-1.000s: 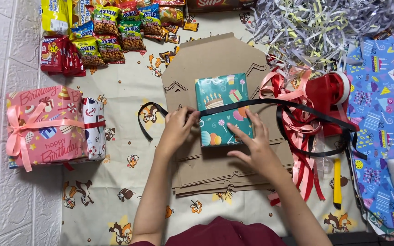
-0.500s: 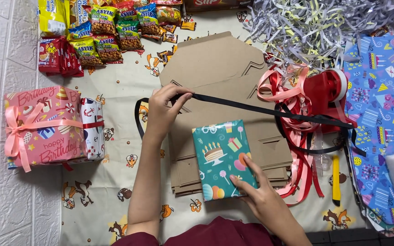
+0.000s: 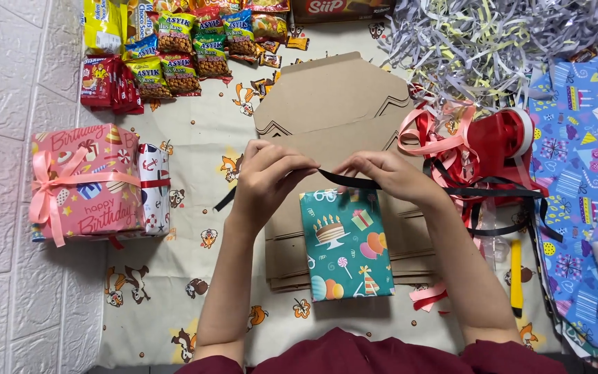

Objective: Wrapping a small gift box with decorative paper and finishing it by tying a black ribbon.

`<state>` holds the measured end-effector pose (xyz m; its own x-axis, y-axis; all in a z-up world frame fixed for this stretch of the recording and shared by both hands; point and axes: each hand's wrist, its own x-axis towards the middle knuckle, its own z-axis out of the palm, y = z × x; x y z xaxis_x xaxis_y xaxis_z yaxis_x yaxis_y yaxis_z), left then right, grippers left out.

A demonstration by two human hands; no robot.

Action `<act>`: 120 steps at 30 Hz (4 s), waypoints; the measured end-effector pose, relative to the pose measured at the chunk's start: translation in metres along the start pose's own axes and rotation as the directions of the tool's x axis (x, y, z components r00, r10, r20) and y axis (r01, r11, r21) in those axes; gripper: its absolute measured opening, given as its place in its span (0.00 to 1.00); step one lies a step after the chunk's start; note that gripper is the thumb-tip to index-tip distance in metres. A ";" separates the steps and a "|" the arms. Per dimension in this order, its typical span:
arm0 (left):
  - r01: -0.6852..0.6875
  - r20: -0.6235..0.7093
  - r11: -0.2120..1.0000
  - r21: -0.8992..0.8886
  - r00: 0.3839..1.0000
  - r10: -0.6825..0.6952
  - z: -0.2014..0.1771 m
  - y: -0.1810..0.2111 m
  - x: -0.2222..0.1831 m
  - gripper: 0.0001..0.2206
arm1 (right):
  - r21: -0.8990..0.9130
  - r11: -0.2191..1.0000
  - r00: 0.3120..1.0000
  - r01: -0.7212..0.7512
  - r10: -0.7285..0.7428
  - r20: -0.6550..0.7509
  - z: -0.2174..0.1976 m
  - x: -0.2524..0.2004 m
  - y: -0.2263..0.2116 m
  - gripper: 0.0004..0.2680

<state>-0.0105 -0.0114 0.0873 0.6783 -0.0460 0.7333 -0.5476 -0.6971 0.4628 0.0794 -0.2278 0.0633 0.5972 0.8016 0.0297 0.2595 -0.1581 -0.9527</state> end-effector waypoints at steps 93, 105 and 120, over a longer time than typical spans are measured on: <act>0.088 0.331 0.911 0.402 0.914 -0.234 0.062 -0.062 -0.115 0.12 | -0.254 0.881 0.869 -0.399 0.275 -0.411 0.026 -0.082 0.025 0.17; 0.121 0.424 0.913 0.389 0.857 -0.294 0.075 -0.074 -0.132 0.24 | 0.331 0.489 0.479 -0.807 0.870 -0.120 0.075 -0.108 -0.013 0.30; 0.253 0.379 0.877 0.409 0.827 -0.415 0.063 -0.053 -0.144 0.16 | 0.323 0.839 0.765 -0.438 0.536 -0.356 0.023 -0.074 0.004 0.23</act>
<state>-0.0482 -0.0128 -0.0741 0.9740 -0.0202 0.2257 -0.1088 -0.9153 0.3877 0.0187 -0.2742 0.0506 0.8664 0.3232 -0.3806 -0.2889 -0.2971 -0.9101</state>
